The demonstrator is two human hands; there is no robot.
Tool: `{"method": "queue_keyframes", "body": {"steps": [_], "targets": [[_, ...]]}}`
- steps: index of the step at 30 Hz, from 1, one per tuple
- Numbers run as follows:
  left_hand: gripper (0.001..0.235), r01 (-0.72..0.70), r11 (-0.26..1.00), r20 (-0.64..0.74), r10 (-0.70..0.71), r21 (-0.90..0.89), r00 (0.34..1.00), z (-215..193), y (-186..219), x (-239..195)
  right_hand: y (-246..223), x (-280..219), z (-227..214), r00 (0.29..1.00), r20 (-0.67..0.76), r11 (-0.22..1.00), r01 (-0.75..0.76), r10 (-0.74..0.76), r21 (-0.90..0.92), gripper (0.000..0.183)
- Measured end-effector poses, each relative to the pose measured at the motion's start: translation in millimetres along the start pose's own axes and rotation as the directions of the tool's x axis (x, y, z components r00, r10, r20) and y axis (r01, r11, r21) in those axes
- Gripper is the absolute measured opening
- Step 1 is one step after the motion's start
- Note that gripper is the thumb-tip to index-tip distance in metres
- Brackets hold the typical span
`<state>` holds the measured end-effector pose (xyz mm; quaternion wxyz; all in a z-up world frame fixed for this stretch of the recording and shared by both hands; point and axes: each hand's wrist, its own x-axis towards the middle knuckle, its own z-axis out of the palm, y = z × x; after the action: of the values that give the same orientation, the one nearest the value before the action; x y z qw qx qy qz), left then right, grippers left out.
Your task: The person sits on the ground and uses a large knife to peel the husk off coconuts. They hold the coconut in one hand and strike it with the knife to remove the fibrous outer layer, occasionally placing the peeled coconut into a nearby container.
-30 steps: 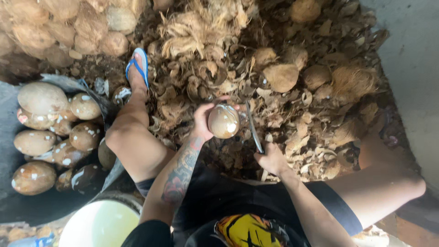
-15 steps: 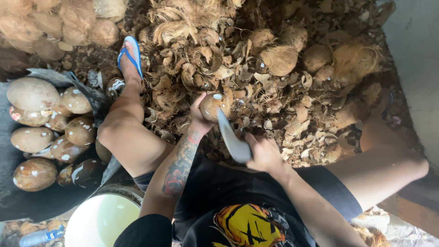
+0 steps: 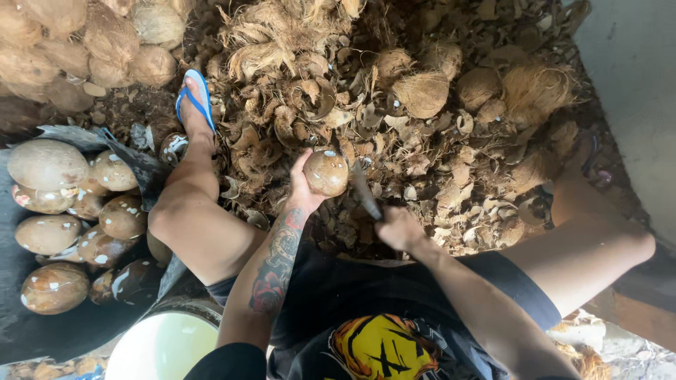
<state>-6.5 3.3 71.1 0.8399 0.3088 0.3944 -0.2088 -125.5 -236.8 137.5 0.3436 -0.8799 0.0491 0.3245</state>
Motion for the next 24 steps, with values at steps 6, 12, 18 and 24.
{"method": "queue_keyframes", "body": {"steps": [6,12,18,24], "targets": [[0.060,0.003,0.981,0.163,0.029,-0.193,0.986,1.1,10.4,4.1,0.0,-10.1,-24.4,0.860,-0.258,0.896,0.410,-0.441,-0.168,0.035],[0.053,0.026,0.989,0.071,-0.015,-0.148,0.997,10.9,-2.6,-11.7,22.3,21.3,6.9,0.980,0.102,0.910,0.195,-0.169,-0.367,0.043],[0.060,0.116,0.982,0.223,-0.081,-0.146,0.971,56.5,-10.6,-79.4,6.4,-5.7,-14.2,0.824,-0.243,0.853,0.522,-0.512,-0.025,0.024],[0.055,0.134,0.973,0.146,-0.107,-0.186,0.983,48.1,-12.3,-51.5,0.9,-16.0,-16.3,0.391,-0.486,0.549,0.801,-0.782,-0.238,0.032]]}}
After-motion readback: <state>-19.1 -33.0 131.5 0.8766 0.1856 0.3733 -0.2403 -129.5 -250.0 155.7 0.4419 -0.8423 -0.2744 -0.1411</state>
